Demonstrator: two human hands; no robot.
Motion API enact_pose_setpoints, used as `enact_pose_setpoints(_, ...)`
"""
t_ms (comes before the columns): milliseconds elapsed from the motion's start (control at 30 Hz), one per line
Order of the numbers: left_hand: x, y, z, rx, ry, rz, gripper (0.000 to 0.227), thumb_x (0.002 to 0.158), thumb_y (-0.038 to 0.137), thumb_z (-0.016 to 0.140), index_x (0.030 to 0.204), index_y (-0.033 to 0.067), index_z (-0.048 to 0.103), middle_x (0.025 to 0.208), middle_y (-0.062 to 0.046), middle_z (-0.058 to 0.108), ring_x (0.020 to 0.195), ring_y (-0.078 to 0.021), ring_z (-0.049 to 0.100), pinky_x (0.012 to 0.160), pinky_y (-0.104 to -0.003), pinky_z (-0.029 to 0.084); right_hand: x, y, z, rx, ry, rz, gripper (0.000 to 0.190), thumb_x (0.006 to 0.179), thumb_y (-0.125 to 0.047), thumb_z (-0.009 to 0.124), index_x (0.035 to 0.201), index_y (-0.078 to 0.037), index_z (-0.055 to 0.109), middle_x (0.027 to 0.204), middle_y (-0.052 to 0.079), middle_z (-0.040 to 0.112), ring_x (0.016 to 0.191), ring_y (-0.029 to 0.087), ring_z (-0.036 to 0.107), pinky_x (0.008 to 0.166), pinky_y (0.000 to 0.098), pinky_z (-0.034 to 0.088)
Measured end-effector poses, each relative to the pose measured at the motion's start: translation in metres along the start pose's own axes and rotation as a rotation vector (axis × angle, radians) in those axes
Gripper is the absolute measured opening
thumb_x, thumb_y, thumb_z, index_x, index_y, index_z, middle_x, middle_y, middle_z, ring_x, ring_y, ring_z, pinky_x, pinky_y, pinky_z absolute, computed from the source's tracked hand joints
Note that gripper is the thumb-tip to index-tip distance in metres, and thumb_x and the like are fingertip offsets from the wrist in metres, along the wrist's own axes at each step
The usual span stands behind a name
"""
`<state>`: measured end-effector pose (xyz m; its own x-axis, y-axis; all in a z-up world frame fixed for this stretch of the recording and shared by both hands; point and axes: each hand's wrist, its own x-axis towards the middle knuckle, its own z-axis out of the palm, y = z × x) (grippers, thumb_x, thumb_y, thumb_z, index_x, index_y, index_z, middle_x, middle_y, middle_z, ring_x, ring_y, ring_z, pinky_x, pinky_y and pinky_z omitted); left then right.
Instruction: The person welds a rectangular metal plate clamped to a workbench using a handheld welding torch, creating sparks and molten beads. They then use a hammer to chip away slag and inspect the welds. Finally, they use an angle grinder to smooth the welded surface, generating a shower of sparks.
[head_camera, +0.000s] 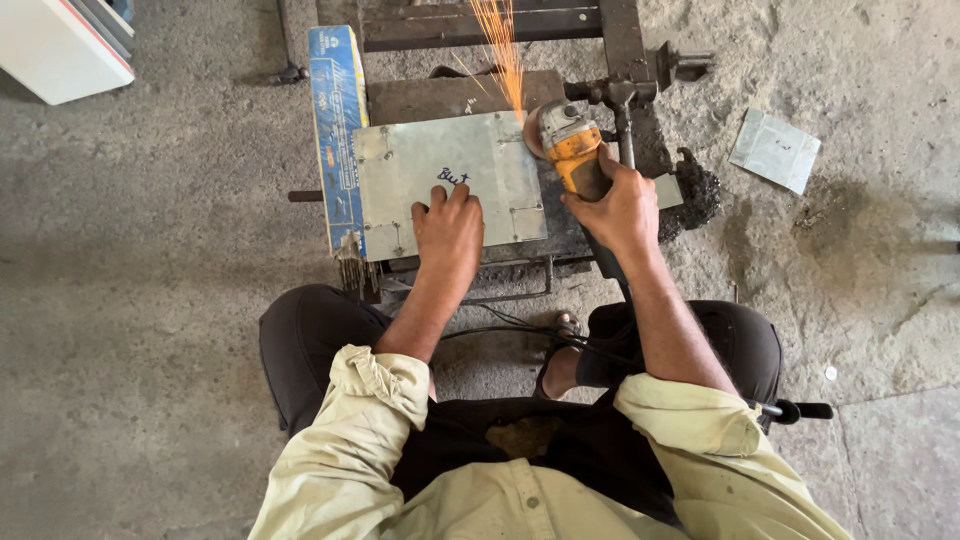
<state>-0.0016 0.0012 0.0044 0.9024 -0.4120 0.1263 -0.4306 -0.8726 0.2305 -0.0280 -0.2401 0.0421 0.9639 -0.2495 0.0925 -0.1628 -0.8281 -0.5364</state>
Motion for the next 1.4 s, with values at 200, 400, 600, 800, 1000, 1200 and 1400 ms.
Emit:
enact_pose_setpoints(200,-0.002,0.004,-0.005,0.015,0.042,-0.011,0.003,0.079,0.003,0.075,0.081,0.004,0.076,0.099,-0.006,0.069,0.101,-0.0278,0.063,0.078,-0.051,0.051,0.001,-0.011,-0.009,-0.048,-0.048,0.051,0.087,0.071,-0.028,0.091,0.144,0.005,0.056,0.102,0.027,0.075,0.089,0.031,0.078,0.086,0.0407,0.062)
enact_pose_setpoints(400,-0.002,0.003,-0.001,0.01,0.115,-0.02,0.007,0.074,0.004,0.072,0.079,0.0071,0.075,0.101,-0.004,0.069,0.103,-0.028,0.063,0.081,-0.052,0.051,0.008,-0.012,-0.014,-0.059,-0.016,0.06,0.085,0.071,-0.028,0.092,0.142,0.006,0.058,0.103,0.026,0.075,0.091,0.032,0.077,0.087,0.0425,0.061)
enact_pose_setpoints(600,0.0,0.001,0.002,-0.017,0.051,-0.036,0.007,0.08,0.007,0.07,0.083,0.0077,0.075,0.105,-0.004,0.068,0.105,-0.0272,0.064,0.083,-0.052,0.051,0.017,-0.013,0.008,0.014,-0.047,-0.015,0.081,0.07,-0.03,0.093,0.135,0.007,0.062,0.111,0.025,0.075,0.095,0.03,0.077,0.089,0.0396,0.061)
enact_pose_setpoints(800,0.004,0.002,-0.003,-0.01,-0.063,-0.043,0.01,0.077,0.004,0.072,0.087,0.0059,0.075,0.109,-0.006,0.067,0.107,-0.0275,0.063,0.085,-0.051,0.052,0.031,-0.044,0.012,-0.052,-0.087,-0.029,0.08,0.073,-0.028,0.091,0.139,0.005,0.06,0.107,0.026,0.075,0.091,0.032,0.077,0.086,0.0419,0.061)
enact_pose_setpoints(1000,0.003,0.002,-0.017,-0.059,-0.174,-0.042,0.012,0.079,-0.002,0.073,0.09,0.003,0.075,0.116,-0.009,0.066,0.111,-0.029,0.063,0.09,-0.052,0.052,0.04,-0.052,0.014,-0.044,-0.082,-0.05,0.078,0.074,-0.029,0.09,0.137,0.006,0.061,0.107,0.023,0.076,0.092,0.031,0.077,0.088,0.0419,0.061)
enact_pose_setpoints(1200,0.004,-0.005,-0.023,-0.107,-0.174,-0.03,0.017,0.074,-0.004,0.073,0.089,0.002,0.075,0.117,-0.011,0.066,0.113,-0.0313,0.062,0.09,-0.055,0.051,0.001,-0.048,0.001,-0.173,-0.105,-0.023,0.081,0.073,-0.031,0.09,0.141,0.004,0.06,0.101,0.028,0.075,0.091,0.037,0.074,0.084,0.0445,0.06)
enact_pose_setpoints(1400,0.003,-0.008,-0.007,-0.103,-0.154,-0.079,0.028,0.079,-0.005,0.074,0.106,0.0005,0.071,0.126,-0.013,0.064,0.116,-0.0309,0.061,0.092,-0.055,0.052,-0.053,-0.016,-0.014,-0.077,-0.144,-0.05,0.092,0.073,-0.031,0.084,0.148,0.009,0.049,0.106,0.03,0.072,0.082,0.032,0.078,0.078,0.0385,0.063)
